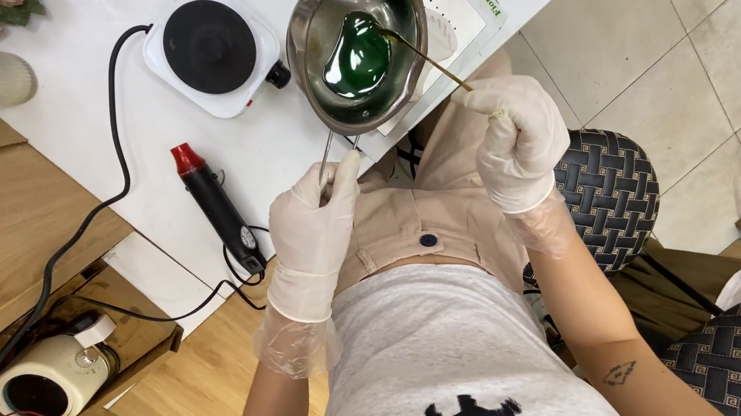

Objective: The person holds a melting pot of green melted wax and uses a spoon to ladle the wax into leaf-shaped molds on a tray, filling several molds one at a time. They then place a block of wax into the pot and use a heat gun to melt it.

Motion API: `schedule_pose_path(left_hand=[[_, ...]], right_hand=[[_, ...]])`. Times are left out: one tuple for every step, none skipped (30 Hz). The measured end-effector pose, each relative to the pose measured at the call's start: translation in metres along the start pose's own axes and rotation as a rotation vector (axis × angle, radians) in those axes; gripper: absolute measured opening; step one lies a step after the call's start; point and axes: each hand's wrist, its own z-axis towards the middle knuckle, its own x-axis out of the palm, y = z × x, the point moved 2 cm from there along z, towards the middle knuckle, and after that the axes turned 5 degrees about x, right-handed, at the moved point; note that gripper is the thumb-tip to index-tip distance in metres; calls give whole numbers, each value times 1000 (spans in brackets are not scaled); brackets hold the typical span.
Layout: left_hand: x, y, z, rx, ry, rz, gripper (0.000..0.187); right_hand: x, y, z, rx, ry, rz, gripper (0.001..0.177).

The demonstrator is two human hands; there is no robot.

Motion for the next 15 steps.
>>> schedule_pose_path(left_hand=[[-1, -1, 0, 3, 2, 4, 31], [-1, -2, 0, 5, 3, 9, 30], [-1, -1, -1, 5, 4, 8, 30], [0, 1, -2, 10, 4, -7, 30], [0, 2, -2, 14, 2, -23, 30], [0, 1, -2, 15, 2, -23, 30], [-1, 1, -2, 18, 4, -23, 31], [-1, 0, -2, 21, 6, -23, 31], [-1, 1, -3, 20, 6, -24, 31], [-1, 0, -4, 29, 4, -16, 31], [-1, 0, -4, 38, 1, -7, 31], [-1, 0, -3, 39, 0, -8, 31], [-1, 0, -3, 55, -2, -10, 31], [-2, 0, -4, 71, -4, -12, 30], [-2, -2, -4, 70, -5, -12, 30]], right_hand=[[0, 1, 0, -32, 5, -1, 22], [-1, 2, 0, -64, 10, -3, 21], [0, 3, 0, -63, 9, -4, 21], [0, 3, -1, -38, -4, -4, 22], [0, 4, -1, -13, -18, -3, 23], [2, 2, -1, -14, -18, -3, 23], [3, 0, -2, 13, -24, 26, 24], [4, -2, -3, 40, -30, 55, 25], [5, -2, -4, 40, -30, 54, 25], [6, -3, -6, 119, -26, 101, 26], [7, -4, -6, 197, -24, 150, 28], [10, -7, -9, 196, -25, 150, 28], [12, -12, -12, 275, -54, 264, 27], [15, -16, -16, 354, -83, 377, 26], [16, -16, -17, 354, -82, 378, 26]])
